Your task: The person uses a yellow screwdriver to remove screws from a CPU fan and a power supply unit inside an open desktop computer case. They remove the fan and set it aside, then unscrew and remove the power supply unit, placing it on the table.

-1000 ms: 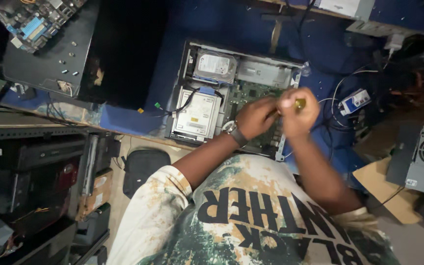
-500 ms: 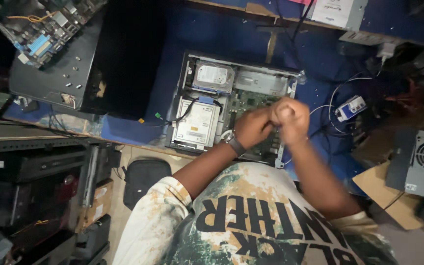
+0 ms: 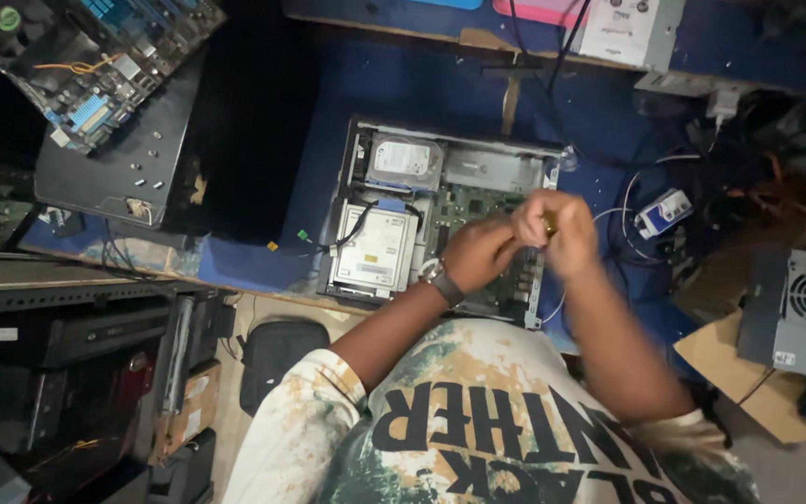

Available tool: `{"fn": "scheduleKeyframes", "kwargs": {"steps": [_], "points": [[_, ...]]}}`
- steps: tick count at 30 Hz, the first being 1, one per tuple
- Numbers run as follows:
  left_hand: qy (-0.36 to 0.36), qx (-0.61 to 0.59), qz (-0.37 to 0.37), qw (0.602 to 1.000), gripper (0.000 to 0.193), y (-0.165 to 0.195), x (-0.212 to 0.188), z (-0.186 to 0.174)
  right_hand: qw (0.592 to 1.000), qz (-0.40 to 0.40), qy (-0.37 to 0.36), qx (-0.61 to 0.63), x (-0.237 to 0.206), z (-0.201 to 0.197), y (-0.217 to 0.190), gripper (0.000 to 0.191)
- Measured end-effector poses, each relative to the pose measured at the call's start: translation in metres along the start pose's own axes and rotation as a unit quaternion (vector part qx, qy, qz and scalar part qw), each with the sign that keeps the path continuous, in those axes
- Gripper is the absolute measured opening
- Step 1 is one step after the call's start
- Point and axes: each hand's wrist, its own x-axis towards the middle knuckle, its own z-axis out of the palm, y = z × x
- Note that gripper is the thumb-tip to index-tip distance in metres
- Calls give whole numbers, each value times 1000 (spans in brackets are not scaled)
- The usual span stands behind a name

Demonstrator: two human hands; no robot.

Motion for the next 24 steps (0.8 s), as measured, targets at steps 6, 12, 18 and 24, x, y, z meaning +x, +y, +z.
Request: {"fn": "scheduleKeyframes", "kwargs": {"steps": [6,12,18,24], "points": [[53,1,-53,997,17,-1,4,11,948,-80,242,-190,-13,28,18,43],[-31,-73,-58,995,10,-13,3,17,840,-203,213,-457,-28,50,42,45],[-10,-27,14,999,23,-9,-3,17,994,72,-76,-22,-8,-34,-2,51],[-15,3,-56,998,30,-4,3,6,864,-159,246,-410,-26,53,26,45]]}}
